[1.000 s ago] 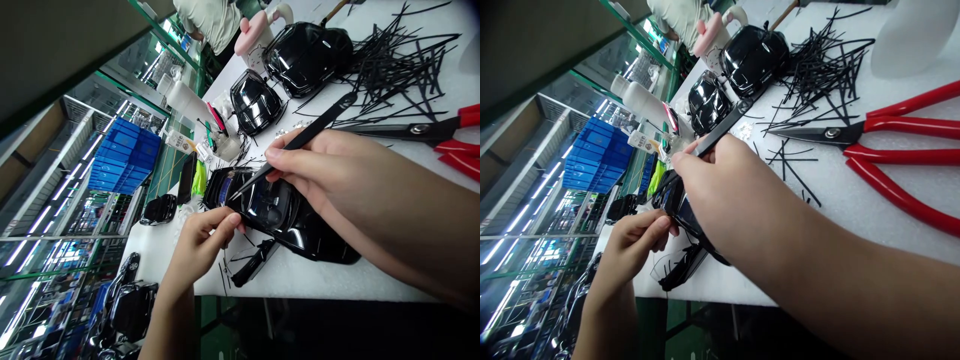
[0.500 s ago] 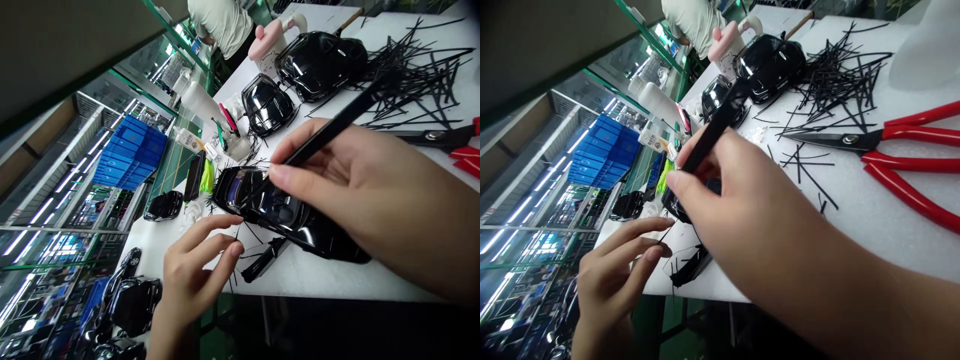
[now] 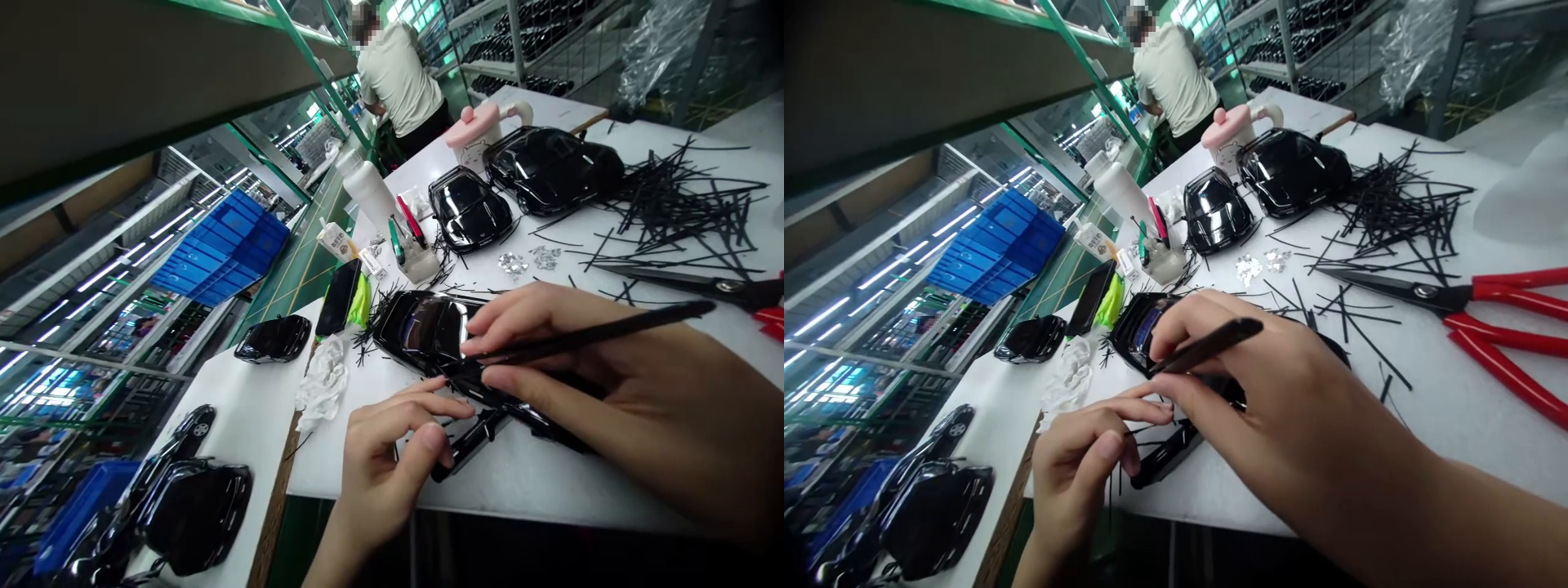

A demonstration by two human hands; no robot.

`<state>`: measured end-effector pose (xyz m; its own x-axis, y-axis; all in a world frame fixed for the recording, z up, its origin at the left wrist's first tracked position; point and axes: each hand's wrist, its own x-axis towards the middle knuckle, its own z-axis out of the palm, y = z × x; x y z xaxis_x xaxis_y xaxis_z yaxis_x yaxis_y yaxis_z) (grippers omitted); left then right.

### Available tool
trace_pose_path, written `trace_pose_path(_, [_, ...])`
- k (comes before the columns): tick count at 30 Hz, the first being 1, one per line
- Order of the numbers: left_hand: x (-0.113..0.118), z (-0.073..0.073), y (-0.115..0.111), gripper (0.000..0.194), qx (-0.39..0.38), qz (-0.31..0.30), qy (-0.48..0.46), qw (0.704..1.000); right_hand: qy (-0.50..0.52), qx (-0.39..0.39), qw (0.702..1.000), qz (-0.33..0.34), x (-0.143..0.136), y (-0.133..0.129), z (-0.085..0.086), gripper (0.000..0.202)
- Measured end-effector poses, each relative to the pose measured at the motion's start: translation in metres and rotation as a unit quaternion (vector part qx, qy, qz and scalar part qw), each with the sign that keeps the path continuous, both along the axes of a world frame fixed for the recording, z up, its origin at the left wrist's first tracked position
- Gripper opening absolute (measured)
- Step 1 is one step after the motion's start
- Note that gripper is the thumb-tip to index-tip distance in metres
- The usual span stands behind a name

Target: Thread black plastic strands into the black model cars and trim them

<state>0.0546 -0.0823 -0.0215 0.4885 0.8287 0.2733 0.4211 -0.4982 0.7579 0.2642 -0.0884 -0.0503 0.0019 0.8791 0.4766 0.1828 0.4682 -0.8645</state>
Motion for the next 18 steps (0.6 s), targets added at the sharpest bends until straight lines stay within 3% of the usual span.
trace_pose_path(8, [-0.005,-0.012,-0.002,0.05,-0.002,0.022,-0.106,0.994,-0.064,0.046,0.996,0.051,0.003,0.0,-0.009,0.01])
trace_pose_path(11, [-0.007,-0.013,-0.001,0.051,-0.008,0.024,-0.115,0.993,-0.084,0.063,0.992,0.065,0.004,-0.002,-0.009,0.015])
trace_pose_path(15, [-0.007,-0.012,-0.001,0.052,-0.004,0.039,-0.125,0.991,-0.086,0.049,0.994,0.033,0.006,-0.006,-0.011,0.013])
trace_pose_path(18, [-0.005,-0.012,-0.001,0.052,-0.005,0.034,-0.125,0.992,-0.083,0.047,0.993,0.071,0.007,-0.007,-0.011,0.012])
